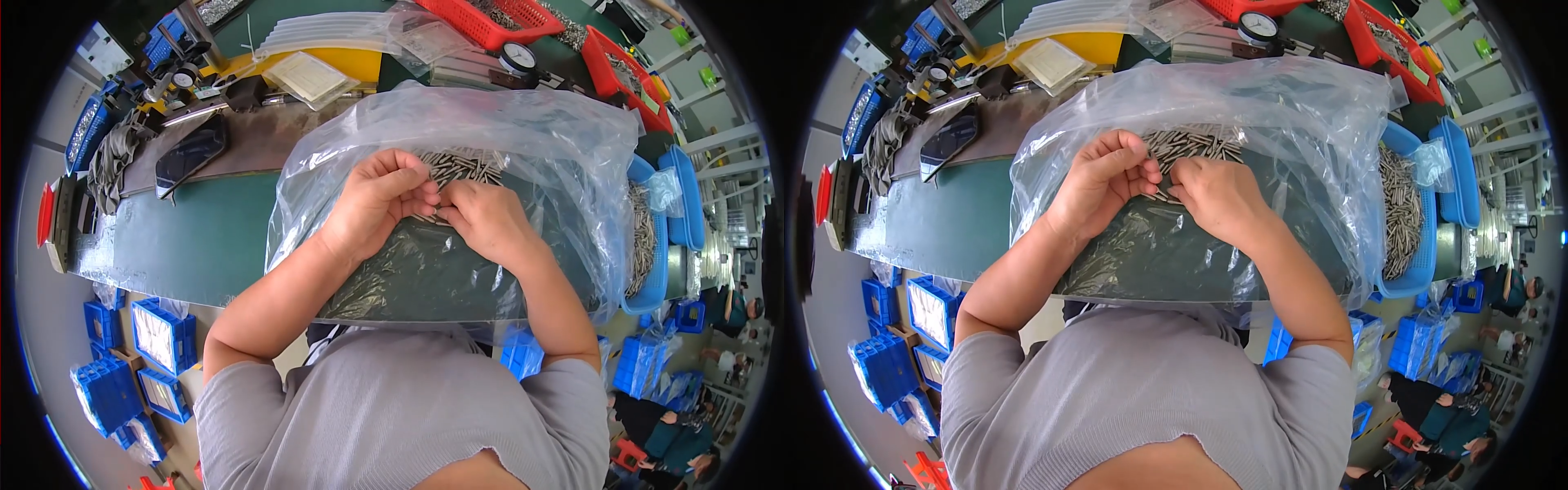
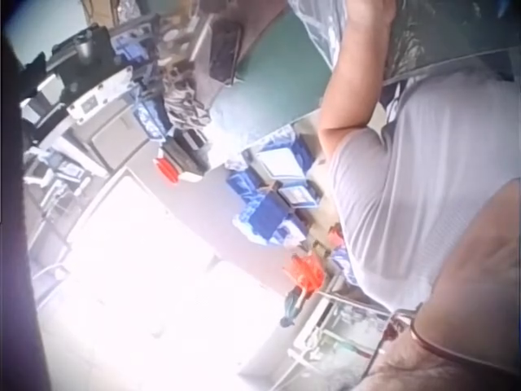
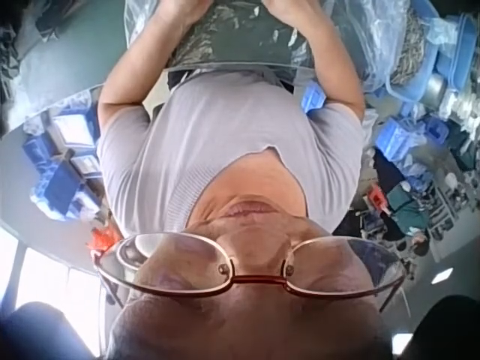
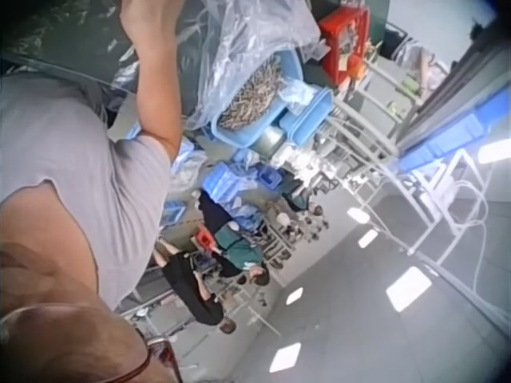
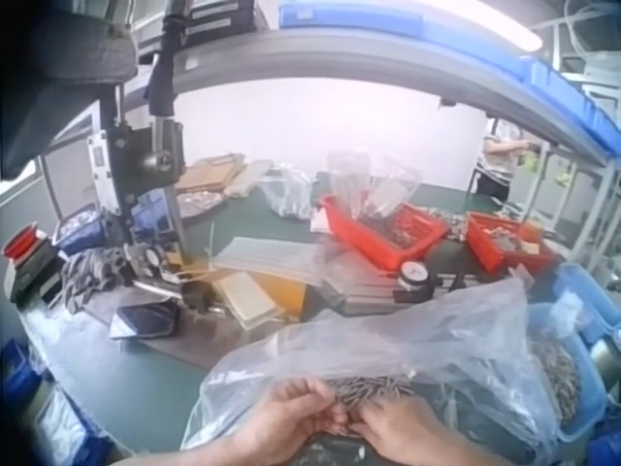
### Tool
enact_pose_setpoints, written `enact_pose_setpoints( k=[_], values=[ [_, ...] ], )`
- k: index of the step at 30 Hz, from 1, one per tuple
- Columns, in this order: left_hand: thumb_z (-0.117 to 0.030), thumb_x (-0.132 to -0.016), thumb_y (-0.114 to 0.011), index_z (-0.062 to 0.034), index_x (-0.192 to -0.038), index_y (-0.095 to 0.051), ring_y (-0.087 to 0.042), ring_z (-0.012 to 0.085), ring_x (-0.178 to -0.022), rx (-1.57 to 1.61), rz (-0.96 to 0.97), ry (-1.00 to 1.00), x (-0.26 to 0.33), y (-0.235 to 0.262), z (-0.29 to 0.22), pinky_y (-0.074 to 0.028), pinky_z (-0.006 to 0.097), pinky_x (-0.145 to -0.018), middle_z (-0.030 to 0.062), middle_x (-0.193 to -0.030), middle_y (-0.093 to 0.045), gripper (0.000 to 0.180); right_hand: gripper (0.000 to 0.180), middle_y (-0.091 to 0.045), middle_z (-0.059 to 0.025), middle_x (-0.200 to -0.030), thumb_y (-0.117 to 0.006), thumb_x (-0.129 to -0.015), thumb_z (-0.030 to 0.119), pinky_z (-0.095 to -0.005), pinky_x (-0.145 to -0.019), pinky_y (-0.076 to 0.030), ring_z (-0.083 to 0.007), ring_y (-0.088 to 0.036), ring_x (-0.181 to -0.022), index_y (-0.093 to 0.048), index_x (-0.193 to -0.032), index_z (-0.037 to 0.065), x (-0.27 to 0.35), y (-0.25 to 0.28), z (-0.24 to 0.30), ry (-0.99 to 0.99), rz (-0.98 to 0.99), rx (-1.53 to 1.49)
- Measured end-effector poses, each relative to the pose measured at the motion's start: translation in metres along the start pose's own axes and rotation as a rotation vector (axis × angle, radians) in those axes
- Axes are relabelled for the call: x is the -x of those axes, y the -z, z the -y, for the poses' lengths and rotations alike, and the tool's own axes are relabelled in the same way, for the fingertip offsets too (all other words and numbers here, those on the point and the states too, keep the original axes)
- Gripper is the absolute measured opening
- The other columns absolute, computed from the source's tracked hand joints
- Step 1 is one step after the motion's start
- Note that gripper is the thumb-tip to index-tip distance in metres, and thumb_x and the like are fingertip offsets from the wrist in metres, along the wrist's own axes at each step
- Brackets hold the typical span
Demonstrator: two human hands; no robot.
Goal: Sorting and inspecting small metal pins at a workbench in a manufacturing environment.
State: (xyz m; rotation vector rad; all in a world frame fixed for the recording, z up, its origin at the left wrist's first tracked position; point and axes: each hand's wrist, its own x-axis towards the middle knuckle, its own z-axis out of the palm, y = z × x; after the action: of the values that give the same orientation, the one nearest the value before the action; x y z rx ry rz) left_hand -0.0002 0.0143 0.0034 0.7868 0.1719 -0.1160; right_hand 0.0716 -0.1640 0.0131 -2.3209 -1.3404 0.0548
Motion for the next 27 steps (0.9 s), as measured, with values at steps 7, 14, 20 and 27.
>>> enact_pose_setpoints(
  k=[7, 14, 20, 27],
  values=[
    [-0.009, -0.091, -0.052, -0.0033, -0.093, -0.055, -0.061, 0.0174, -0.075, 0.025, 0.021, 0.078, 0.001, -0.004, 0.004, -0.051, 0.030, -0.069, 0.0092, -0.082, -0.062, 0.007, 0.009, -0.056, 0.0001, -0.074, -0.053, -0.090, 0.013, -0.0170, -0.046, -0.030, -0.0011, -0.037, -0.054, -0.052, -0.092, 0.005, 0.000, 0.018, -0.008, -0.440, -0.008, -1.074],
    [-0.010, -0.089, -0.057, -0.0030, -0.095, -0.056, -0.064, 0.0191, -0.079, 0.059, 0.054, 0.166, 0.004, -0.005, 0.007, -0.053, 0.029, -0.069, 0.0106, -0.085, -0.064, 0.010, 0.010, -0.058, -0.0022, -0.075, -0.055, -0.090, 0.015, -0.0153, -0.044, -0.025, -0.0006, -0.034, -0.051, -0.052, -0.093, 0.005, 0.000, 0.014, -0.004, -0.405, -0.111, -1.312],
    [-0.008, -0.088, -0.057, -0.0016, -0.095, -0.056, -0.064, 0.0204, -0.080, 0.057, 0.055, 0.159, 0.003, -0.005, 0.008, -0.053, 0.029, -0.069, 0.0117, -0.087, -0.064, 0.010, 0.010, -0.056, 0.0002, -0.074, -0.057, -0.089, 0.014, -0.0156, -0.045, -0.025, -0.0003, -0.034, -0.053, -0.053, -0.092, 0.006, -0.001, 0.013, 0.000, -0.393, -0.078, -1.242],
    [-0.006, -0.087, -0.057, 0.0019, -0.091, -0.056, -0.065, 0.0210, -0.079, 0.055, 0.062, 0.106, 0.003, -0.003, 0.011, -0.054, 0.029, -0.071, 0.0139, -0.087, -0.064, 0.009, 0.011, -0.050, 0.0051, -0.070, -0.062, -0.086, 0.015, -0.0163, -0.045, -0.022, 0.0001, -0.035, -0.053, -0.056, -0.088, 0.007, -0.003, 0.009, 0.000, -0.486, 0.081, -1.374]
  ],
)
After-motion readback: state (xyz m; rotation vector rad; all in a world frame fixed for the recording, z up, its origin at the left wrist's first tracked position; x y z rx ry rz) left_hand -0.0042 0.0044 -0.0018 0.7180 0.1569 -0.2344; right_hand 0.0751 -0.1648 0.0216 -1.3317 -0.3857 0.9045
